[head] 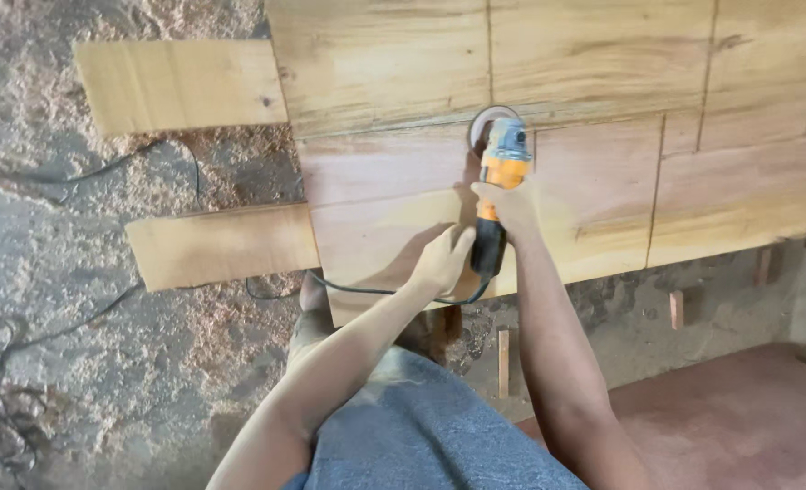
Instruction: The person uses an orbital sander to smooth the surface of a large wooden panel. They move the sander across the wood, flip the panel over, and continue sanding the other side.
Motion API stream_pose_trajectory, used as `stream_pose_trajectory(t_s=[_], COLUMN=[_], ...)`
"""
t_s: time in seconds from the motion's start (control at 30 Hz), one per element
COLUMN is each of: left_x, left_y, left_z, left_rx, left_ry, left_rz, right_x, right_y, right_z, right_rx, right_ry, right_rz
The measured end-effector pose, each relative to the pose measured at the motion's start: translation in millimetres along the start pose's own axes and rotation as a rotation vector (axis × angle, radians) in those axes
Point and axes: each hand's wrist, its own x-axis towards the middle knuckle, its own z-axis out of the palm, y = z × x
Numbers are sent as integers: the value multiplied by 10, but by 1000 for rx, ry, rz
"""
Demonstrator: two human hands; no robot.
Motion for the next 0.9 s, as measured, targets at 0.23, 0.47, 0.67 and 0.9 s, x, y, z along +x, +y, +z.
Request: stream_pose_trajectory(t_s=[0.23, 0.47, 0.67, 0.9], left_x=[95, -67, -226, -289], left_y=[-230, -597, -804, -780], left_z=[-389, -917, -971, -445], left_rx=[-688, -882, -1067, -1300], left_ry=[76, 363, 519, 440], left_rz=[-221, -235, -238, -153], right_x=[-298, -836, -1038, -960], right_y=[17, -415, -392, -181], right_z=[1134, 1999, 2204, 1868], right_rx=[-324, -528, -539, -692], right_ry=[-35, -194, -311, -375], right_rz=[-158, -128, -170, -35])
